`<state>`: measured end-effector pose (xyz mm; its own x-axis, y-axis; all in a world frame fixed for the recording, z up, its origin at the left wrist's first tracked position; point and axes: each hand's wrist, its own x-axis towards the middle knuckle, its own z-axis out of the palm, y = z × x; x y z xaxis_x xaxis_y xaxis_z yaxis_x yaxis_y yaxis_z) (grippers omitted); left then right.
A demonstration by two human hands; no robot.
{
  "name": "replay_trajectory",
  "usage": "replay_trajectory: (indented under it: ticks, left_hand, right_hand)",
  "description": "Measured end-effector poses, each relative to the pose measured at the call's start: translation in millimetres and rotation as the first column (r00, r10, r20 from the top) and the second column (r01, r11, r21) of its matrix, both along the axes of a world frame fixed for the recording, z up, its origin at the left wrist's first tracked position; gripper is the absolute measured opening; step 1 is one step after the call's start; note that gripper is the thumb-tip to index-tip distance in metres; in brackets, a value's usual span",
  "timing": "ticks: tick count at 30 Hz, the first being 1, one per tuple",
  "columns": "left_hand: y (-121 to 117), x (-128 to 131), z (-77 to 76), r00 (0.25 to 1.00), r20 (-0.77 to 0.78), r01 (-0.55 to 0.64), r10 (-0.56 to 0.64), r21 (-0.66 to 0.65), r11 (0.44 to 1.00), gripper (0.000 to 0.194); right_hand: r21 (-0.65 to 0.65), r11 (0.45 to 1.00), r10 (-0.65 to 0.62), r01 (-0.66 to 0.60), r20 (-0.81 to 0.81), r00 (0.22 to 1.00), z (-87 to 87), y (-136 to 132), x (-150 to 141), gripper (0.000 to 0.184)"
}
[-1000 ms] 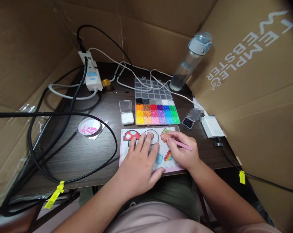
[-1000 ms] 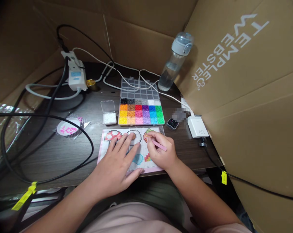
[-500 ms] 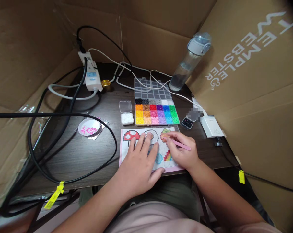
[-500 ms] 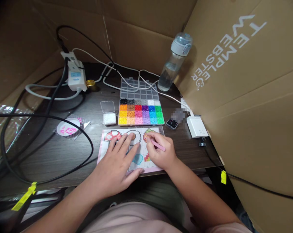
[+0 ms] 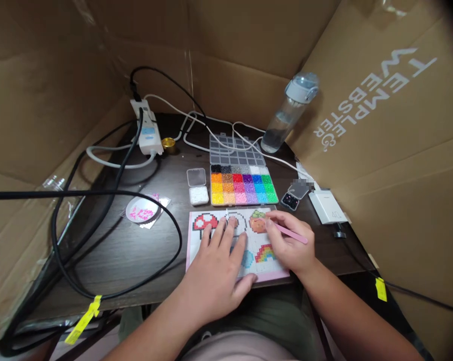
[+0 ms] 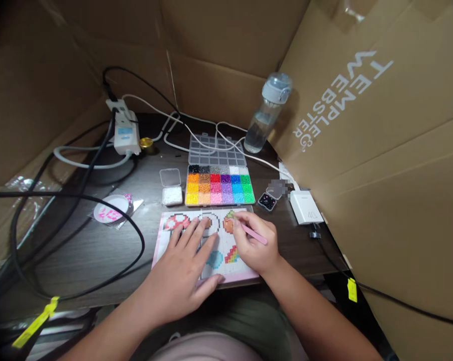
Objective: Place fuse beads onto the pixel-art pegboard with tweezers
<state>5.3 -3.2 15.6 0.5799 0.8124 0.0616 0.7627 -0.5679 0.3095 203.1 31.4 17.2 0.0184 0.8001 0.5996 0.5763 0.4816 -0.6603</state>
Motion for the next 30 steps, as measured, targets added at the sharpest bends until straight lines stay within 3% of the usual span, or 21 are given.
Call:
replay_trajectory:
  ticks: [3,8,11,15,22,30]
  left_hand:
    - [-1,-3,0.8,1.000,-0.030,0.007,-0.007,-0.024,1.000,0.069]
    - [-1,-6,0.0,1.000,-0.024,0.005,-0.006,-0.037,0.999,0.070]
    - [0,-7,0.7,1.000,-0.014,0.005,-0.005,-0.060,0.998,0.070]
    - [-1,-7,2.1,1.000,-0.009,-0.009,0.008,-0.086,0.996,0.071]
    - [0,-7,1.4,1.000,-0.009,-0.001,0.000,-0.093,0.996,0.070]
    - [-1,-6,1.8,1.000,-0.006,-0.008,0.008,-0.052,0.999,0.070]
  right_hand:
    - [-0.028,0.998,-0.054,0.051,-0.099,0.994,15.2,16,1,0.011]
    - [-0.126,0.992,-0.062,0.027,-0.283,0.957,32.3,68,-9,0.013]
    - [-0.289,0.957,-0.079,-0.018,-0.322,0.944,29.8,99,-18,0.018]
    - [-0.361,0.932,-0.078,-0.033,-0.287,0.955,17.9,123,-26,0.016]
    - [-0.438,0.898,-0.078,-0.046,-0.261,0.962,5.6,133,-26,0.016]
    - [-0.451,0.886,-0.049,-0.107,-0.320,0.946,10.0,130,-22,0.017]
